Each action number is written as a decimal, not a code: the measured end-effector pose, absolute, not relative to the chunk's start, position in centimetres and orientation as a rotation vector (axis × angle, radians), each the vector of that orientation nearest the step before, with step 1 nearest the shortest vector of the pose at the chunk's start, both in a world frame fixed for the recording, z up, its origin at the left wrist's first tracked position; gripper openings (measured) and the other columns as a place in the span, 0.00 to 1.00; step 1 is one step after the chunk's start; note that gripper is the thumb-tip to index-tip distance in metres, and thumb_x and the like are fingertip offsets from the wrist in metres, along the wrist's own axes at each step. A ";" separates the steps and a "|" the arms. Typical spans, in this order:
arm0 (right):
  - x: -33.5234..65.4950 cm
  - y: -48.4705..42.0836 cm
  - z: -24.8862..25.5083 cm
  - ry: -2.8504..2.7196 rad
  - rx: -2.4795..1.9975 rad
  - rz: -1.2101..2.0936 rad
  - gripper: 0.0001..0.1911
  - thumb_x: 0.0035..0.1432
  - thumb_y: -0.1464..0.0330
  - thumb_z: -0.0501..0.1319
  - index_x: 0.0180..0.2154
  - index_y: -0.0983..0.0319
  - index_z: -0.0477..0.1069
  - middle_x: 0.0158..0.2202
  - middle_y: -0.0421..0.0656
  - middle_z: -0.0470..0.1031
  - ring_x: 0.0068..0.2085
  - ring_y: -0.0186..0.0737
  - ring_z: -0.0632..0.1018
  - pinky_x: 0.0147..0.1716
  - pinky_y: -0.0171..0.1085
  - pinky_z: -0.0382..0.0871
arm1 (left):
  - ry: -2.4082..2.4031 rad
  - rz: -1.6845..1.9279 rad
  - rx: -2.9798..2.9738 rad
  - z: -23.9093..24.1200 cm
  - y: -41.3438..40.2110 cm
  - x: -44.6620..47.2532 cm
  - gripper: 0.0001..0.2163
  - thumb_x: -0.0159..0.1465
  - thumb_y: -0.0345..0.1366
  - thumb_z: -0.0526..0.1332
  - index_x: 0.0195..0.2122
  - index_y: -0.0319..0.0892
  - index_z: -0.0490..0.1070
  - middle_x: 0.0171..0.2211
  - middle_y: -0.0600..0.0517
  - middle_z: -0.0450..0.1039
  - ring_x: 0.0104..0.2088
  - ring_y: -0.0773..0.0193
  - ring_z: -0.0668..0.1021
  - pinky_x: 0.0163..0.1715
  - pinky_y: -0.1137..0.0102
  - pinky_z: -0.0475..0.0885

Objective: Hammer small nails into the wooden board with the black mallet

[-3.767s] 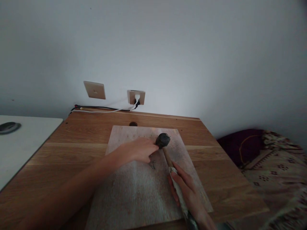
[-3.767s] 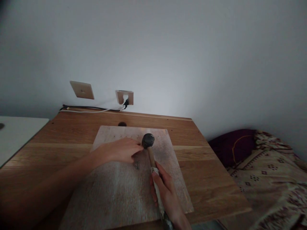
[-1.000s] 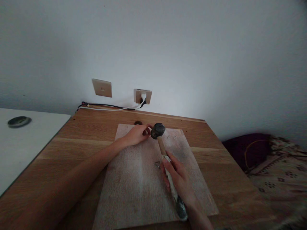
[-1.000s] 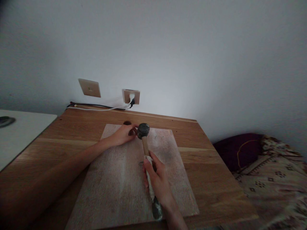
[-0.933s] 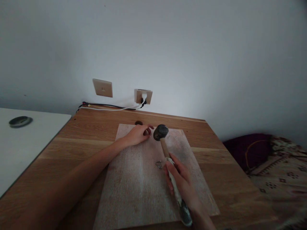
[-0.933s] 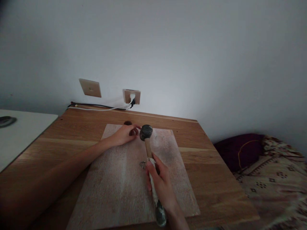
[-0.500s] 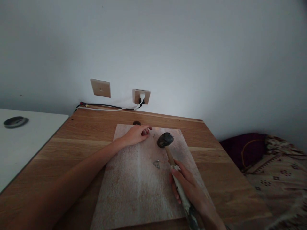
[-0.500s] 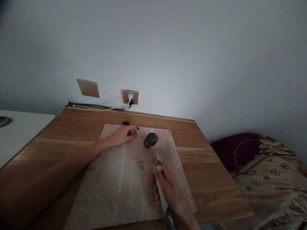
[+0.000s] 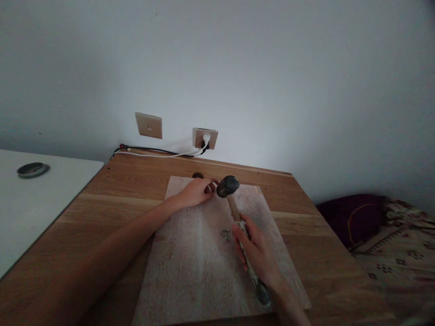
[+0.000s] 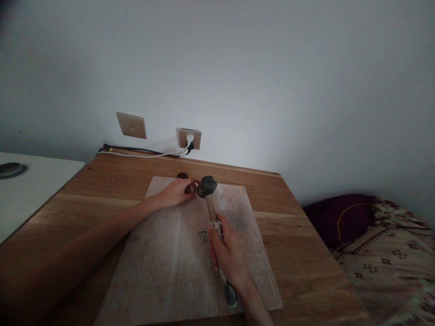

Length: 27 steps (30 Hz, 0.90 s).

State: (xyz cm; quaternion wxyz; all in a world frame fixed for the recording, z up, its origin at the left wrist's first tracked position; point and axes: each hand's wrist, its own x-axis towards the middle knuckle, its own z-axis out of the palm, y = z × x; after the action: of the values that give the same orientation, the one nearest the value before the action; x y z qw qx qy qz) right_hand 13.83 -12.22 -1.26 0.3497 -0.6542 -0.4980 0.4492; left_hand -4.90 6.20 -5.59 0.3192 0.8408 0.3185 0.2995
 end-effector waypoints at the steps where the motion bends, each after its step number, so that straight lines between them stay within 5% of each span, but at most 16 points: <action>1: 13.7 -11.9 -1.2 -1.304 -1.692 1.171 0.32 0.64 0.48 0.56 0.58 0.64 0.64 0.15 0.28 0.62 0.13 0.33 0.63 0.09 0.30 0.60 | 0.842 0.785 2.213 -5.6 6.2 -4.9 0.18 0.61 0.24 0.64 0.52 0.39 0.75 0.36 0.50 0.83 0.33 0.63 0.82 0.34 0.71 0.73; 16: 15.9 -15.8 -1.8 -1.185 -1.846 1.207 0.37 0.60 0.46 0.59 0.61 0.63 0.63 0.17 0.29 0.62 0.15 0.34 0.64 0.09 0.29 0.62 | 0.847 0.788 2.203 -5.9 6.4 -4.8 0.17 0.60 0.24 0.64 0.51 0.40 0.74 0.37 0.50 0.83 0.32 0.65 0.81 0.36 0.70 0.74; 27: 14.1 -12.5 -0.5 -1.278 -1.686 1.211 0.28 0.62 0.47 0.58 0.52 0.62 0.68 0.18 0.29 0.63 0.14 0.32 0.64 0.09 0.29 0.60 | 0.823 0.776 2.200 -5.5 6.3 -4.9 0.19 0.61 0.25 0.63 0.53 0.39 0.73 0.39 0.49 0.83 0.33 0.64 0.82 0.36 0.70 0.74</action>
State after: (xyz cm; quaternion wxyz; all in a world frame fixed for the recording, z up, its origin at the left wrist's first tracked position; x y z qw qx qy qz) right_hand 14.09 -12.45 -0.49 0.3446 -0.6493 -0.4922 0.4662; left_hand -4.94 6.27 -5.55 0.3275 0.8403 0.3144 0.2964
